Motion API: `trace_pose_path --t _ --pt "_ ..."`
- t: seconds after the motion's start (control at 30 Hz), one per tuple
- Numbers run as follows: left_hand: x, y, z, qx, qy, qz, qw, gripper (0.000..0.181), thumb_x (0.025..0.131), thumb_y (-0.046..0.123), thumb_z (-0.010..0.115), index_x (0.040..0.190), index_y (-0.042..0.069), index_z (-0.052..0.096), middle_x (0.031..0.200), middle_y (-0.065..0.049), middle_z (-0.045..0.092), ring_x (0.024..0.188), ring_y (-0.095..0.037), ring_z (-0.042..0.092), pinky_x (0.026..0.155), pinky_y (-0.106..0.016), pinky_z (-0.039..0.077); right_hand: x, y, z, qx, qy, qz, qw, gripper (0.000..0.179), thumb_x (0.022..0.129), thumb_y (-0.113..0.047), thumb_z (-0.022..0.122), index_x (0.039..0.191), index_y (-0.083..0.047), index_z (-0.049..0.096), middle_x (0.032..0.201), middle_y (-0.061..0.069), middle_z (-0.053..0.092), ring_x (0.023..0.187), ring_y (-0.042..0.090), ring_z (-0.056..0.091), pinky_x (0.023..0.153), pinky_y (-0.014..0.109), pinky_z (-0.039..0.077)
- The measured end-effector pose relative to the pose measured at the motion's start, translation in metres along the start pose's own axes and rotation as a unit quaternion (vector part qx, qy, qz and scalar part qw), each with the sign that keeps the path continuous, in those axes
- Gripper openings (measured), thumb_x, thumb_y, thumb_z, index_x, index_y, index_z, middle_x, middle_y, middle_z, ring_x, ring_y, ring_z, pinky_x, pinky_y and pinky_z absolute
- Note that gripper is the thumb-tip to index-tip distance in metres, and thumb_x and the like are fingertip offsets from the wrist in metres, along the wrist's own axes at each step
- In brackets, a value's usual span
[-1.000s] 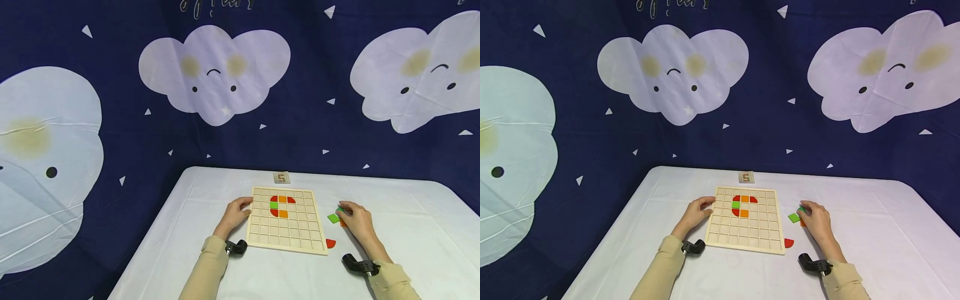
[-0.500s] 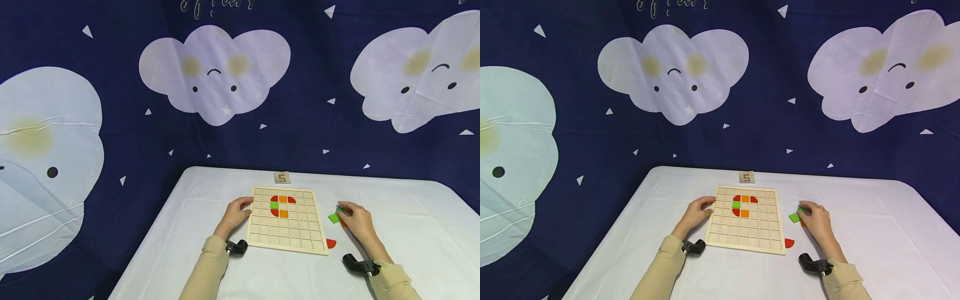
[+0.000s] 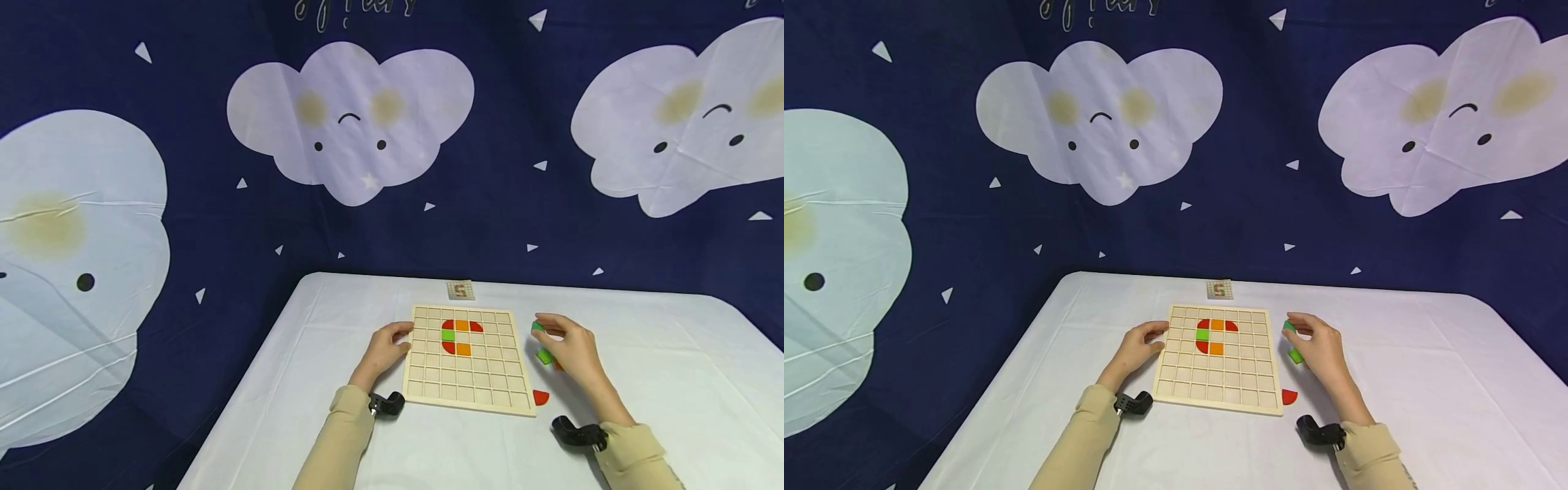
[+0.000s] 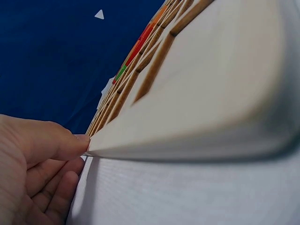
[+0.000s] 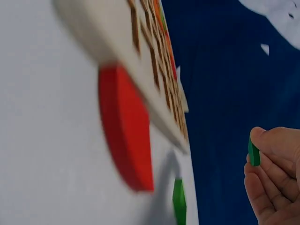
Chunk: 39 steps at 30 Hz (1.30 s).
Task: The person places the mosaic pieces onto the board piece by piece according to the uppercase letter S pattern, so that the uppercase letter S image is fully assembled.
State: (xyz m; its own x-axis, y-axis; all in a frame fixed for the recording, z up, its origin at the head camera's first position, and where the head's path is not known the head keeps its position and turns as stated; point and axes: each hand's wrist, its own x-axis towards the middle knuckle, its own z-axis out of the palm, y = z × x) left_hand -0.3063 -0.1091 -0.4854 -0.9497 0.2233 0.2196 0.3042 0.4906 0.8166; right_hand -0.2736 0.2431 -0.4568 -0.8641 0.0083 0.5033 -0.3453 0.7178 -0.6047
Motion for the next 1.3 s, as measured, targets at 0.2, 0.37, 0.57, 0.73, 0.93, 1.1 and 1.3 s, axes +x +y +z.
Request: trace_pose_path --t 0.2,0.37,0.57,0.73,0.93,1.1,1.3 --pt "0.001 0.001 -0.001 0.000 0.000 0.007 1.0000 0.040 0.084 -0.004 0.063 0.124 0.000 0.059 0.117 -0.011 0.062 0.109 -0.025 0.056 0.097 -0.034 0.045 0.003 -0.020 0.011 0.026 -0.029 -0.011 0.9992 0.036 0.082 -0.010 0.074 0.115 0.000 0.064 0.100 0.016 0.068 0.088 0.035 0.065 0.077 0.052 0.052" --pt "0.003 0.001 -0.001 -0.001 0.001 0.012 0.9999 0.040 0.083 -0.005 0.063 0.123 -0.001 0.059 0.116 -0.012 0.062 0.108 -0.025 0.057 0.097 -0.035 0.045 0.005 -0.034 0.022 0.044 -0.051 -0.031 0.9973 0.037 0.081 -0.012 0.075 0.115 -0.001 0.065 0.102 0.013 0.068 0.089 0.033 0.065 0.077 0.051 0.053" --pt "0.002 0.001 -0.001 0.000 -0.005 0.011 0.9999 0.040 0.083 -0.005 0.064 0.123 -0.002 0.059 0.116 -0.013 0.062 0.108 -0.026 0.057 0.096 -0.036 0.045 0.003 -0.044 0.037 0.061 -0.076 -0.047 0.9941 0.036 0.081 -0.008 0.074 0.115 -0.002 0.065 0.103 0.012 0.068 0.089 0.030 0.065 0.076 0.047 0.054" --pt "0.001 0.003 -0.002 -0.001 -0.006 0.012 0.9999 0.040 0.083 -0.005 0.063 0.123 -0.002 0.059 0.116 -0.013 0.062 0.107 -0.026 0.057 0.096 -0.037 0.045 -0.001 -0.046 0.050 0.064 -0.086 -0.063 0.9922 0.036 0.079 -0.007 0.075 0.114 -0.002 0.066 0.102 0.009 0.068 0.088 0.027 0.065 0.074 0.043 0.055" --pt "0.000 0.003 -0.001 -0.002 -0.009 0.009 0.9999 0.040 0.084 -0.005 0.063 0.123 -0.002 0.059 0.116 -0.013 0.062 0.108 -0.026 0.056 0.096 -0.037 0.045 -0.006 -0.045 0.062 0.071 -0.116 -0.068 0.9884 0.035 0.080 -0.008 0.074 0.114 -0.002 0.066 0.102 0.008 0.068 0.088 0.024 0.065 0.073 0.036 0.056" --pt "-0.001 0.003 -0.001 -0.008 -0.005 0.006 0.9999 0.040 0.084 -0.005 0.063 0.123 -0.002 0.059 0.116 -0.013 0.062 0.108 -0.027 0.056 0.097 -0.038 0.045 -0.008 -0.042 0.070 0.071 -0.115 -0.074 0.9880 0.033 0.078 -0.005 0.075 0.110 -0.003 0.067 0.100 0.006 0.068 0.085 0.022 0.065 0.072 0.032 0.056" --pt "0.000 0.002 -0.002 -0.004 0.000 0.011 0.9999 0.040 0.083 -0.005 0.063 0.123 -0.003 0.059 0.116 -0.013 0.062 0.107 -0.026 0.057 0.096 -0.037 0.045 -0.009 -0.035 0.079 0.048 -0.115 -0.078 0.9891 0.032 0.076 -0.002 0.077 0.107 -0.003 0.068 0.096 0.005 0.068 0.082 0.020 0.064 0.069 0.028 0.056"
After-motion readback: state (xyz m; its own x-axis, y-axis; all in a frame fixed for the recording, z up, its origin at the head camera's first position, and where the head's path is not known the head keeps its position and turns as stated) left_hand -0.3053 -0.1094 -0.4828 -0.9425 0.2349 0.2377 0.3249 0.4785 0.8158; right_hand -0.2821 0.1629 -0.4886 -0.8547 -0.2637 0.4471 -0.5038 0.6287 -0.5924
